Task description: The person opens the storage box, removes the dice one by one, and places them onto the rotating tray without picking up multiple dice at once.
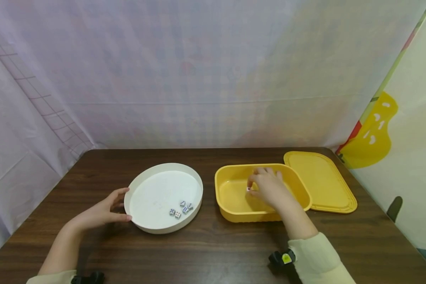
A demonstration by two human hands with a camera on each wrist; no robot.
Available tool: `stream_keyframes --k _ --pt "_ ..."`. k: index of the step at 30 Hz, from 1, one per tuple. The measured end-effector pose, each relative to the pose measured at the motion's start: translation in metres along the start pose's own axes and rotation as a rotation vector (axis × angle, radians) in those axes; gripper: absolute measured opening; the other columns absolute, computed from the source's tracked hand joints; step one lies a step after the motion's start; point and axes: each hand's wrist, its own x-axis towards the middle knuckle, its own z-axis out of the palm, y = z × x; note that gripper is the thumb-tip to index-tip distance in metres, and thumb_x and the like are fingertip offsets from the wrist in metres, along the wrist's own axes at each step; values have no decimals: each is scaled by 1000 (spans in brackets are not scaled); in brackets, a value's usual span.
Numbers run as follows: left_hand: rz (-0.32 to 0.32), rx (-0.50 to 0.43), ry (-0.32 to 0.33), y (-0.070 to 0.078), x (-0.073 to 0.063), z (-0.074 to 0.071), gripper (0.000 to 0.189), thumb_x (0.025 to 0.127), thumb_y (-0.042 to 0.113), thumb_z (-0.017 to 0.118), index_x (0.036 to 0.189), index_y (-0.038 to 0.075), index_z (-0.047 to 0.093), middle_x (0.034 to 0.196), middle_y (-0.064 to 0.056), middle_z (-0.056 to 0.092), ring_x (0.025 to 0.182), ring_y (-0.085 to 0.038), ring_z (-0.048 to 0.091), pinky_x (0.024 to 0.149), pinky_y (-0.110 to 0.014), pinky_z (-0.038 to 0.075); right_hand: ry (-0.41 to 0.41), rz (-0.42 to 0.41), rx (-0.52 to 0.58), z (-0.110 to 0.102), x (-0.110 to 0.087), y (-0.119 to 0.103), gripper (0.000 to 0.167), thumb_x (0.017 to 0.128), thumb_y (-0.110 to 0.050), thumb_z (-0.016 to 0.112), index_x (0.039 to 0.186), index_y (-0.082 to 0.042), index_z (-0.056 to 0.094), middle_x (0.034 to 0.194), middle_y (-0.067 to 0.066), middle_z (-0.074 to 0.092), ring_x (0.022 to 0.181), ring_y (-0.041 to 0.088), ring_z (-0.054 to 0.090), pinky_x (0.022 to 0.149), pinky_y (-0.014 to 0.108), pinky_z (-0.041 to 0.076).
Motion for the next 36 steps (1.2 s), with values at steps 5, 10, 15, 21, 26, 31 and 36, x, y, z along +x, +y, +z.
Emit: stream_keyframes --k 5,10,15,21,26,31,36 --pt "1 -1 -1 0 0 0 92 85 16 72 146 -6 8 144 -36 18 128 -55 27 96 -58 35 7 -9 -4 -3 -1 -4 9 84 -26 76 85 -20 68 116 14 57 113 41 44 90 65 28" --pt "1 -1 -1 0 0 0 91 85 16 72 147 -6 8 144 -36 17 128 -56 27 97 -59 34 11 -13 3 -6 -1 -8 10 84 -27 75 85 -20 68 118 14 56 115 40 43 92 65 26" --pt "2 4 -2 0 0 -1 92 85 16 72 147 -6 8 144 -36 17 128 -56 27 97 -59 34 20 -30 0 -9 -1 -12 10 84 -26 75 85 -20 68 119 15 56 117 41 42 93 65 25" --pt "1 6 0 0 0 -1 91 85 16 72 146 -7 9 143 -37 18 127 -55 28 97 -59 34 34 -44 -1 -12 -1 -17 10 85 -27 74 85 -19 68 121 16 56 118 41 42 94 67 24" --pt "2 1 -2 0 0 -1 91 85 16 72 146 -7 8 143 -36 18 128 -56 27 97 -59 33 50 -56 -3 -14 -1 -22 9 85 -27 74 84 -20 68 122 16 56 120 41 41 94 66 24" --pt "-3 1 0 0 0 -1 92 85 17 72 146 -6 9 144 -36 18 128 -55 27 97 -58 34 75 -78 -4 -15 0 -28 9 85 -27 74 82 -21 67 121 15 56 118 40 41 93 64 25" --pt "-3 -2 0 0 0 0 92 85 16 73 147 -6 8 144 -36 17 128 -55 27 96 -57 35 82 -91 -1 -16 0 -35 9 84 -27 75 82 -22 67 121 14 56 118 38 42 93 64 26"
